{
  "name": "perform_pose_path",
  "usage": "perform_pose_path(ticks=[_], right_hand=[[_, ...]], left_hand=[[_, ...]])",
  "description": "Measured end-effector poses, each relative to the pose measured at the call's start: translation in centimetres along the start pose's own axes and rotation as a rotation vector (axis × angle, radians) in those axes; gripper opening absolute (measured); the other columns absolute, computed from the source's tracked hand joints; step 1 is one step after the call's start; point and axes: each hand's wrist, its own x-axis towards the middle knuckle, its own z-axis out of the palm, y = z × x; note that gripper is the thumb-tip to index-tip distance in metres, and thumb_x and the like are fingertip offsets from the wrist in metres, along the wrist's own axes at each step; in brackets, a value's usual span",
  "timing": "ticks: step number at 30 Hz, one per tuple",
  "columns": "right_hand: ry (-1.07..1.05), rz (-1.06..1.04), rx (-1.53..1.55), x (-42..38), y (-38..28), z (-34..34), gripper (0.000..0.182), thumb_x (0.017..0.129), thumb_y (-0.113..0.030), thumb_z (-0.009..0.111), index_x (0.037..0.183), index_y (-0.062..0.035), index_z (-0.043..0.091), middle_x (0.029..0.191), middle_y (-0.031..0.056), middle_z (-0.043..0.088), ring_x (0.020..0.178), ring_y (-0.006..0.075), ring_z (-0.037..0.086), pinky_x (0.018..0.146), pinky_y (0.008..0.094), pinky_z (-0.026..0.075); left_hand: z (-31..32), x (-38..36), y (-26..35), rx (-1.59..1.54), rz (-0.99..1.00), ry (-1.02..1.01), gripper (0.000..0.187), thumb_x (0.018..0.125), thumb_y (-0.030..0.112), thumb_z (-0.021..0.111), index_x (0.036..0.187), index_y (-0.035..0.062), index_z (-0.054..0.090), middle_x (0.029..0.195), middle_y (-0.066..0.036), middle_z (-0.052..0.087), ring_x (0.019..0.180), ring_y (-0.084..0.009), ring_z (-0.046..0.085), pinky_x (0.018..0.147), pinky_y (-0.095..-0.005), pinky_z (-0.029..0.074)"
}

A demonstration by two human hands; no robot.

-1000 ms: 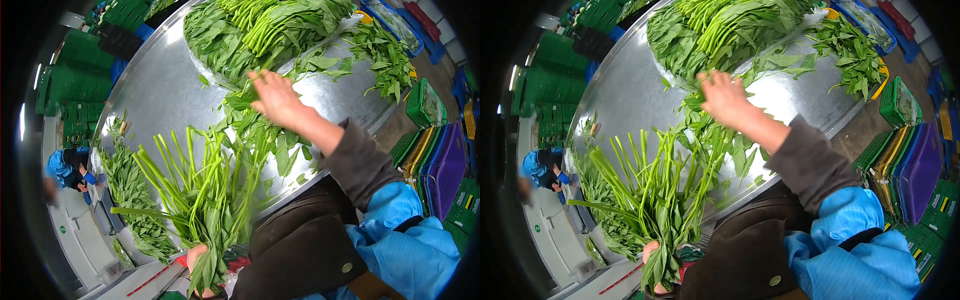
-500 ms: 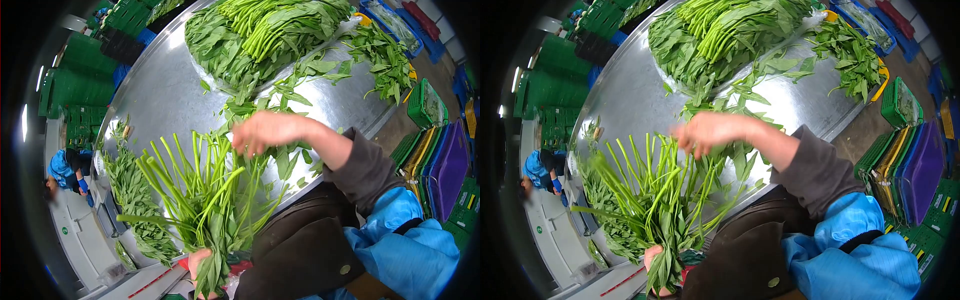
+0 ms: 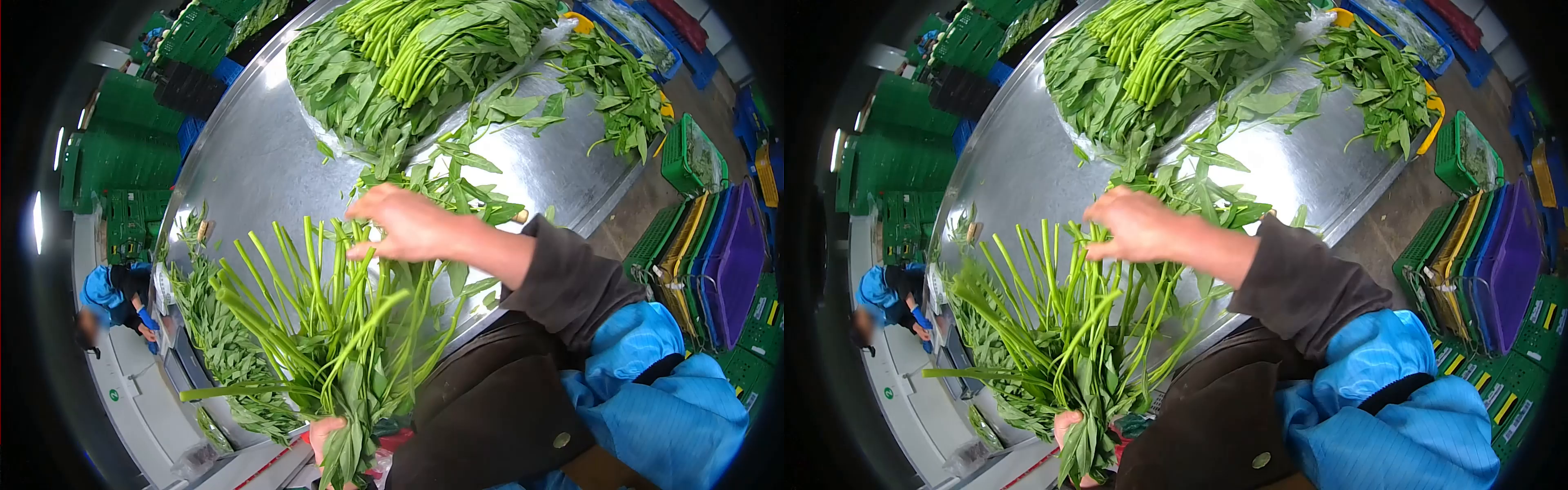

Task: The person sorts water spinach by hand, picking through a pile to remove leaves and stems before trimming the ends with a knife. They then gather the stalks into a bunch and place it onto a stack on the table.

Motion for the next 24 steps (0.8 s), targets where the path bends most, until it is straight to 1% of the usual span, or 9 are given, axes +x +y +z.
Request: perform_pose_path(ticks=[3, 6, 7, 11, 14, 17, 19, 20, 24], right_hand=[[0.060, -0.239, 0.019, 0.5, 1.3, 1.3, 0.022, 0.086, -0.025, 0.057, 0.087, -0.0055, 0.067, 0.099, 0.0129, 0.062, 0.100, 0.0289, 0.056, 0.089, 0.0394, 0.044], [0.328, 0.075, 0.019, 1.5, 4.3, 0.5, 0.021, 0.085, -0.021, 0.054, 0.083, -0.0043, 0.067, 0.084, 0.0118, 0.063, 0.087, 0.0303, 0.056, 0.084, 0.0413, 0.045], [0.247, 0.254, 0.035, 1.6, 4.1, -1.0, 0.025, 0.089, -0.024, 0.053, 0.086, -0.0030, 0.067, 0.091, 0.0128, 0.063, 0.095, 0.0296, 0.056, 0.089, 0.0398, 0.044], [0.000, -0.043, 0.096, 1.0, 1.3, -0.3, 0.030, 0.094, -0.029, 0.052, 0.101, -0.0037, 0.065, 0.104, 0.0135, 0.061, 0.113, 0.0272, 0.050, 0.101, 0.0370, 0.038], [0.013, -0.156, 0.026, 1.6, 1.0, 0.6, 0.019, 0.089, -0.023, 0.058, 0.092, -0.0042, 0.063, 0.088, 0.0102, 0.058, 0.097, 0.0279, 0.054, 0.093, 0.0386, 0.041], [0.129, -0.187, -0.007, 1.7, 2.8, 1.5, 0.019, 0.088, -0.022, 0.058, 0.080, -0.0048, 0.058, 0.077, 0.0087, 0.052, 0.080, 0.0283, 0.054, 0.082, 0.0401, 0.044], [0.161, 0.002, -0.270, 2.0, 5.0, 0.7, 0.025, 0.093, -0.024, 0.051, 0.081, -0.0047, 0.061, 0.081, 0.0103, 0.057, 0.077, 0.0241, 0.057, 0.078, 0.0451, 0.048], [0.113, 0.268, -0.116, 2.3, 4.6, -1.1, 0.031, 0.094, -0.030, 0.049, 0.082, -0.0044, 0.062, 0.082, 0.0122, 0.059, 0.073, 0.0245, 0.058, 0.072, 0.0451, 0.050], [0.270, -0.058, 0.056, 2.7, 1.8, -2.2, 0.041, 0.092, -0.040, 0.053, 0.086, -0.0009, 0.063, 0.083, 0.0156, 0.060, 0.078, 0.0316, 0.061, 0.073, 0.0446, 0.047]], left_hand=[[1.3, -0.1, 0.8, -0.071, -0.166, -0.161, 0.052, 0.073, 0.002, 0.055, 0.122, -0.0127, 0.045, 0.097, -0.026, 0.064, 0.082, -0.0389, 0.067, 0.075, -0.0486, 0.057], [2.4, -0.4, 0.1, -0.022, -0.041, -0.119, 0.050, 0.072, 0.005, 0.056, 0.118, -0.0137, 0.048, 0.095, -0.026, 0.065, 0.077, -0.0367, 0.067, 0.073, -0.0454, 0.057], [2.5, -0.5, -0.1, 0.019, 0.037, -0.086, 0.050, 0.072, 0.005, 0.057, 0.118, -0.0136, 0.049, 0.096, -0.027, 0.065, 0.076, -0.0361, 0.067, 0.073, -0.0442, 0.057], [5.4, -0.5, -1.0, 0.061, 0.128, -0.020, 0.055, 0.070, 0.003, 0.057, 0.122, -0.0089, 0.047, 0.104, -0.027, 0.063, 0.081, -0.0358, 0.067, 0.073, -0.0442, 0.058], [3.7, 0.1, -0.3, -0.037, -0.047, -0.100, 0.057, 0.069, 0.001, 0.057, 0.125, -0.0071, 0.046, 0.109, -0.027, 0.061, 0.082, -0.0367, 0.067, 0.073, -0.0457, 0.057], [4.6, -0.4, -1.2, -0.072, 0.033, -0.086, 0.060, 0.069, 0.000, 0.056, 0.127, -0.0069, 0.043, 0.111, -0.027, 0.060, 0.084, -0.0379, 0.066, 0.075, -0.0473, 0.057], [3.8, -0.2, -1.4, -0.039, 0.058, -0.118, 0.060, 0.070, 0.000, 0.056, 0.128, -0.0067, 0.043, 0.112, -0.027, 0.060, 0.086, -0.0380, 0.066, 0.076, -0.0475, 0.057], [3.6, -0.1, -1.5, 0.002, 0.082, -0.150, 0.060, 0.070, 0.000, 0.056, 0.128, -0.0064, 0.043, 0.112, -0.027, 0.060, 0.087, -0.0380, 0.066, 0.077, -0.0477, 0.057], [4.0, 0.0, -1.4, -0.013, 0.038, -0.092, 0.061, 0.070, -0.001, 0.055, 0.129, -0.0061, 0.042, 0.111, -0.025, 0.060, 0.089, -0.0376, 0.065, 0.077, -0.0471, 0.057]])
